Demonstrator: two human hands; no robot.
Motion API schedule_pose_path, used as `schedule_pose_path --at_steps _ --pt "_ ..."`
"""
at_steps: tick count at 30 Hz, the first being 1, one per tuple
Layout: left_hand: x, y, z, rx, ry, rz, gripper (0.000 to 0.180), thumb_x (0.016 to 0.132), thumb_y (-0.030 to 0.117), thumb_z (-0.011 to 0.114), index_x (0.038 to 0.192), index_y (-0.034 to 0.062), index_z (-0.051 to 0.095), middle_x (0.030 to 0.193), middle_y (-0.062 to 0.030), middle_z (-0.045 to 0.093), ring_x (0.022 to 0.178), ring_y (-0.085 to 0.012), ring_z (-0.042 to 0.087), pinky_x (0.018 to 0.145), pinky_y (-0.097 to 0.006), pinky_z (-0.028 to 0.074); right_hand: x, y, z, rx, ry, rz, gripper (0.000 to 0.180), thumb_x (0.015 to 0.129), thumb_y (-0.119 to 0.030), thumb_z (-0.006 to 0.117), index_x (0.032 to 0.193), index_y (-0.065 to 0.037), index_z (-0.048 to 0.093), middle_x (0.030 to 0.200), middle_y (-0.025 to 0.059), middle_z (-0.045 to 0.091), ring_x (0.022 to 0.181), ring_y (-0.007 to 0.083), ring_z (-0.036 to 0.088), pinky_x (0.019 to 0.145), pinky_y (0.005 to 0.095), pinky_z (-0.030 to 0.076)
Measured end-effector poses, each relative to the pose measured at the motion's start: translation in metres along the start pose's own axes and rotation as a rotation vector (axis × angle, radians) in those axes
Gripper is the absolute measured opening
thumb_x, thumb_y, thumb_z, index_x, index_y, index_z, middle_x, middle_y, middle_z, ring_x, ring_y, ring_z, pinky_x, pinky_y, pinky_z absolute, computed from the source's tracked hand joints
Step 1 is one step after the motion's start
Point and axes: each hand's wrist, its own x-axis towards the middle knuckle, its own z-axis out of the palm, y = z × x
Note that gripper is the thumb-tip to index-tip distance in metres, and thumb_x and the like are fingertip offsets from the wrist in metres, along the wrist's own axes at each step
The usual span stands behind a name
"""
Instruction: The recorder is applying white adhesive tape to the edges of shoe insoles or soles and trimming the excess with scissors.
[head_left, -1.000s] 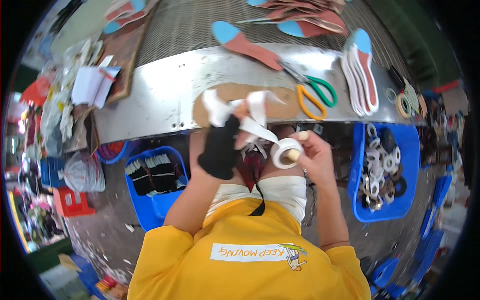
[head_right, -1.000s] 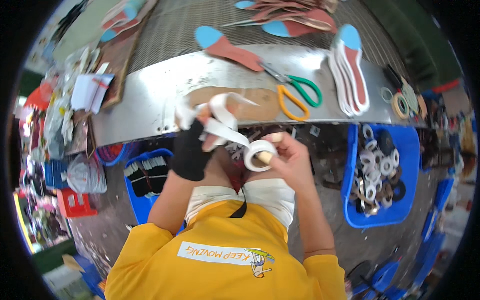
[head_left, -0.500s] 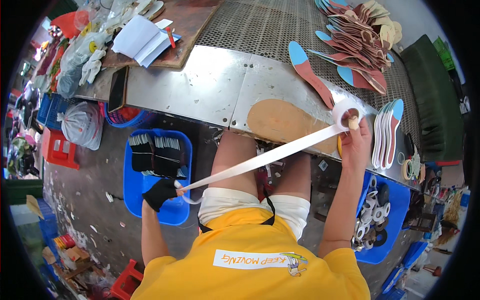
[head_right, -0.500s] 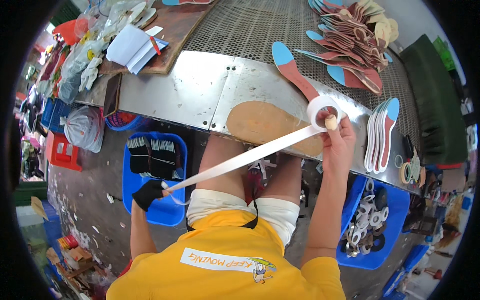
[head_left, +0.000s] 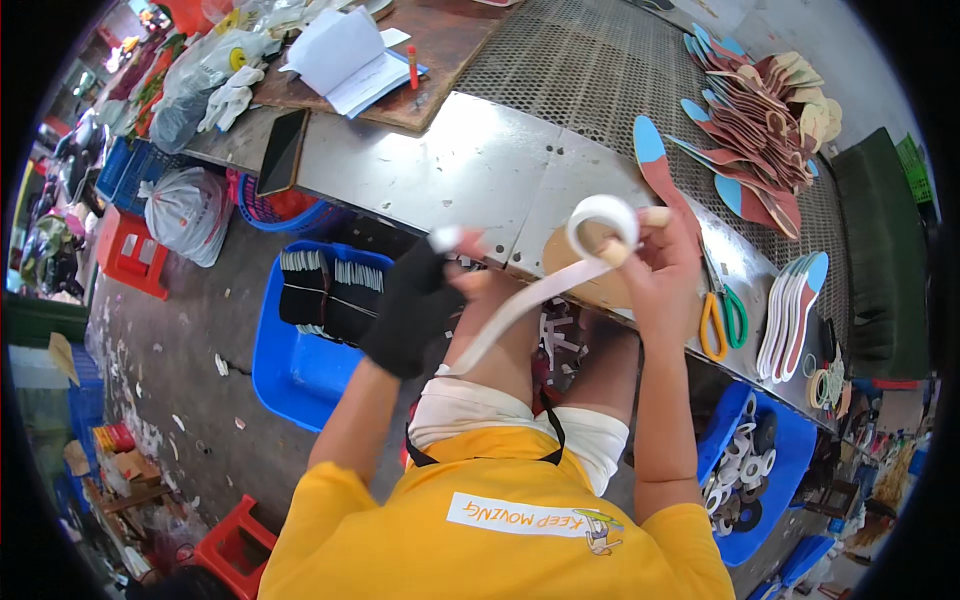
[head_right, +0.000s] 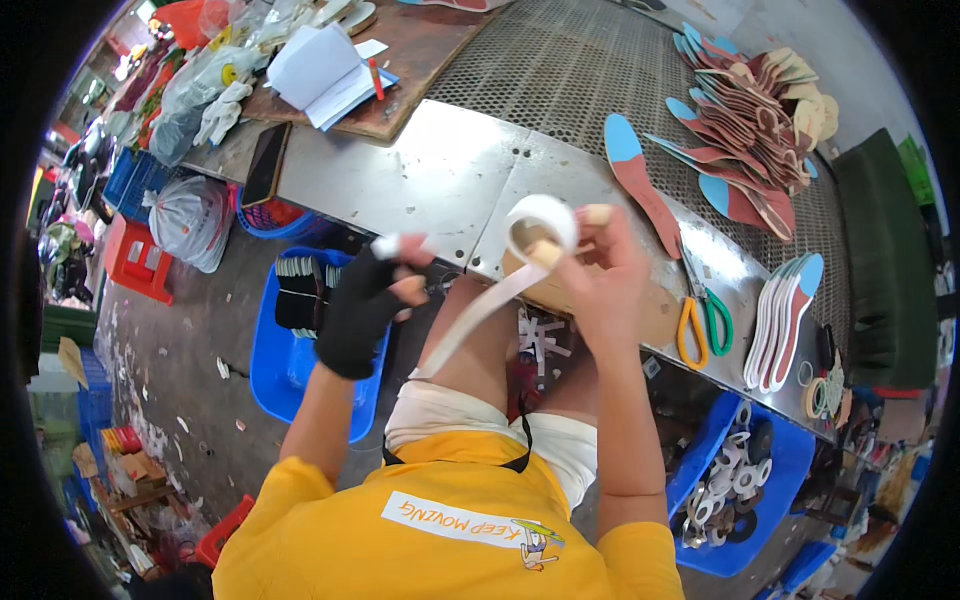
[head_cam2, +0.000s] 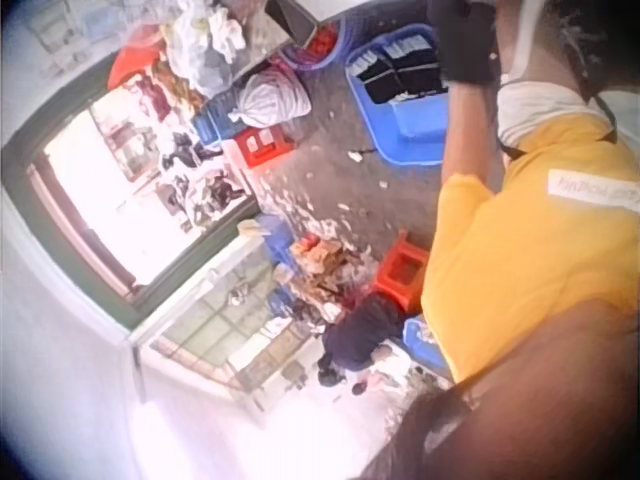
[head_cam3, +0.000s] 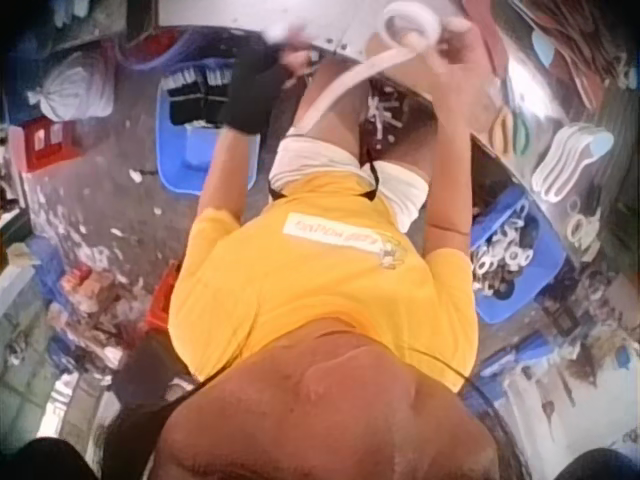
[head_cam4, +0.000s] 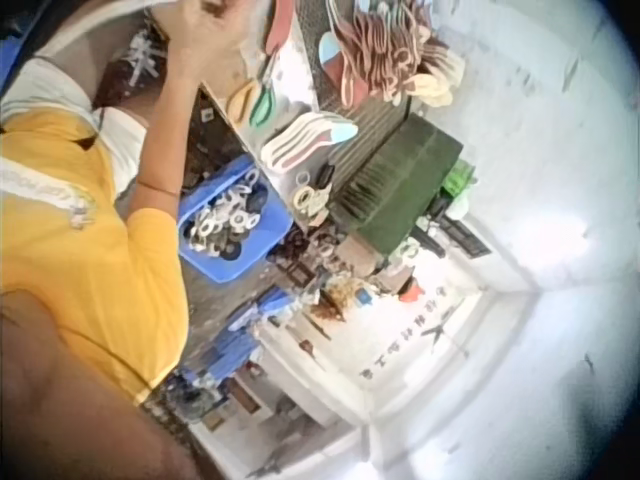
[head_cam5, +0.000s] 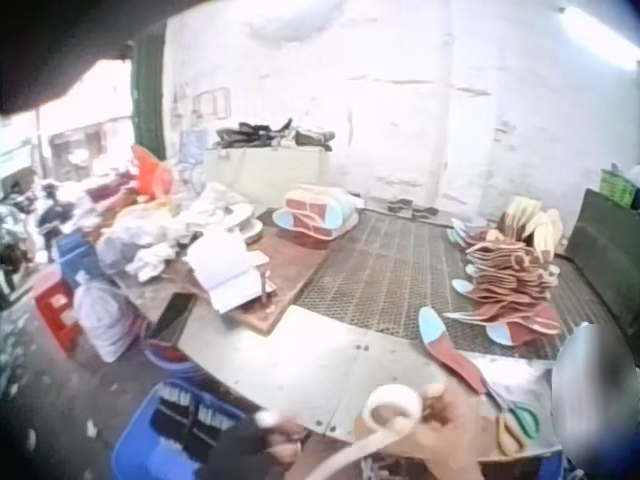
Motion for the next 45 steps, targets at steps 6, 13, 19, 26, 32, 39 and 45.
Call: schedule_pose_path --at_steps 6,13,19,26,32,39,45 --pt "0.052 0.013 0.043 0.244 -0.37 0.284 0.051 0.079 -0.002 0.061 0.129 0.0017 0.053 0.113 -0.0081 0.062 0.081 -0.0084 0.056 0.074 -0.025 0.048 -0.009 -0.023 0.02 -0.235 -0.073 -0.255 0.04 0.063 -0.017 0.084 0.093 -0.004 0.061 0.088 0.0047 0.062 0.076 0.0188 0.062 0.069 0.0277 0.049" --pt "0.041 0.022 0.052 0.008 -0.263 -0.044 0.041 0.082 0.003 0.058 0.123 0.0024 0.059 0.087 -0.001 0.063 0.075 -0.0068 0.055 0.068 -0.023 0.045 -0.02 -0.022 -0.003 0.169 -0.28 0.027 0.041 0.073 -0.013 0.079 0.108 -0.004 0.059 0.099 0.0018 0.061 0.088 0.0136 0.06 0.076 0.0265 0.048" --pt "0.05 0.028 0.044 0.345 -0.112 0.174 0.042 0.077 0.002 0.062 0.119 0.0062 0.061 0.087 -0.0007 0.064 0.07 -0.0072 0.054 0.064 -0.024 0.045 -0.04 -0.005 0.014 0.506 -0.353 0.37 0.019 0.087 -0.008 0.065 0.104 -0.002 0.057 0.091 0.0028 0.064 0.08 0.0076 0.059 0.073 0.0228 0.047" --pt "0.126 0.095 -0.077 1.335 0.194 0.635 0.032 0.071 0.019 0.076 0.101 0.0099 0.067 0.079 -0.0065 0.064 0.064 -0.0172 0.058 0.061 -0.031 0.048 -0.004 0.007 0.009 0.447 -0.397 0.387 0.018 0.089 -0.01 0.061 0.103 0.0 0.06 0.082 0.0009 0.062 0.072 0.006 0.055 0.064 0.0209 0.043" --pt "0.238 0.152 -0.102 1.576 0.319 0.776 0.04 0.075 0.024 0.074 0.113 0.011 0.067 0.101 -0.0134 0.069 0.094 -0.0309 0.066 0.084 -0.039 0.051 0.037 0.011 0.07 0.756 -0.374 0.496 0.029 0.093 -0.012 0.058 0.119 0.002 0.052 0.084 0.0034 0.06 0.073 0.0103 0.058 0.067 0.0255 0.049" --pt "0.246 0.097 -0.11 1.2 0.314 0.668 0.034 0.077 0.019 0.069 0.11 0.0099 0.066 0.099 -0.0128 0.068 0.091 -0.0282 0.065 0.083 -0.037 0.051 -0.002 0.053 0.068 0.845 -0.323 0.816 0.034 0.094 -0.008 0.052 0.126 0.004 0.047 0.092 0.0101 0.064 0.079 0.0155 0.064 0.071 0.0289 0.054" --pt "0.078 0.029 -0.048 0.338 -0.22 -0.325 0.022 0.087 0.014 0.057 0.099 0.0008 0.068 0.072 -0.0025 0.065 0.061 -0.0081 0.059 0.051 -0.022 0.044 -0.041 0.032 0.035 0.536 -0.427 0.64 0.04 0.09 0.003 0.047 0.13 0.004 0.044 0.111 0.0163 0.064 0.095 0.0189 0.065 0.084 0.0302 0.052"
